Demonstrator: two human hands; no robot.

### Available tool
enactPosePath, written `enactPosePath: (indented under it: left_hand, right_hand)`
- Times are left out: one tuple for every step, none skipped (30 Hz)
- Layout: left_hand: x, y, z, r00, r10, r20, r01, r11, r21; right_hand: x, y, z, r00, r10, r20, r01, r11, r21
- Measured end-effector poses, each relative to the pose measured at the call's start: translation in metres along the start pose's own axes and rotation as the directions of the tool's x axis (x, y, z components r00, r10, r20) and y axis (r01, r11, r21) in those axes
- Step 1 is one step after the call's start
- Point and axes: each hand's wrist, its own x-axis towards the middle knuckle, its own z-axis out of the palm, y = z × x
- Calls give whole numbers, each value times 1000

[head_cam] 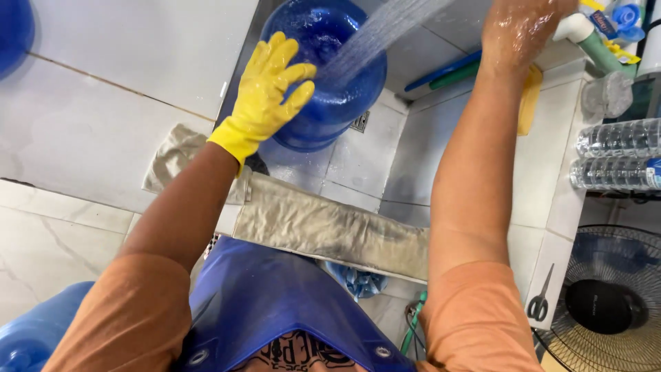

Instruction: Cleaning large water bottles using brushes and water in a purification facility

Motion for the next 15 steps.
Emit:
enactPosePath:
  left_hand:
    - [-4, 6, 1, 998, 38, -48, -37, 999, 35]
    - [-5, 9, 1, 991, 84, -101, -76, 994, 77]
    - [-5, 14, 1, 990, 89, -108, -81, 994, 80]
    - [-6, 20, 0, 998, 47, -41, -45, 998, 37]
    - [-8, 26, 0, 1000, 8, 29, -7, 1000, -4]
    - [-10, 29, 6, 1000, 6, 26, -6, 1000, -5]
    - [-11, 33, 11, 1000, 20, -1, -20, 1000, 10]
    - [-13, 36, 17, 999, 33, -28, -33, 999, 24]
    - [-12, 44, 18, 999, 32, -31, -31, 999, 21]
    - [-9, 52, 20, 1000, 6, -13, -6, 1000, -2]
    - [-6, 58, 22, 1000, -20, 5, 20, 999, -26]
    - [-6, 53, 37, 1000, -14, 4, 15, 999, -34]
    - [-6, 47, 53, 999, 13, -41, -16, 998, -65]
    - [-10, 45, 68, 996, 33, -80, -41, 994, -101]
    - [-9, 43, 71, 997, 32, -74, -41, 993, -114]
  right_hand:
    - [-9, 19, 31, 999, -31, -22, 28, 992, -120]
    - [20, 26, 51, 997, -64, -51, 50, 970, -238]
    - [21, 12, 23, 996, -64, -60, 48, 970, -239]
    - [19, -1, -5, 982, 189, 26, -191, 976, 102]
    - [16, -14, -32, 903, 387, 186, -429, 809, 401]
    - [23, -22, -55, 904, 385, 184, -427, 811, 400]
    - [30, -30, -77, 699, 506, 505, -694, 310, 650]
    - [37, -37, -100, 460, 384, 800, -755, -305, 581]
    - [19, -44, -94, 462, 385, 799, -755, -301, 582]
    - [3, -49, -88, 399, 535, 745, -858, -69, 508]
    - [-13, -55, -81, 355, 672, 650, -922, 138, 362]
    - [-51, -66, -78, 354, 679, 643, -922, 139, 362]
    - [-90, -76, -74, 541, 445, 713, -831, 411, 374]
    - [-133, -86, -72, 621, 156, 768, -660, 633, 405]
    - [-137, -109, -100, 614, 166, 771, -665, 636, 392]
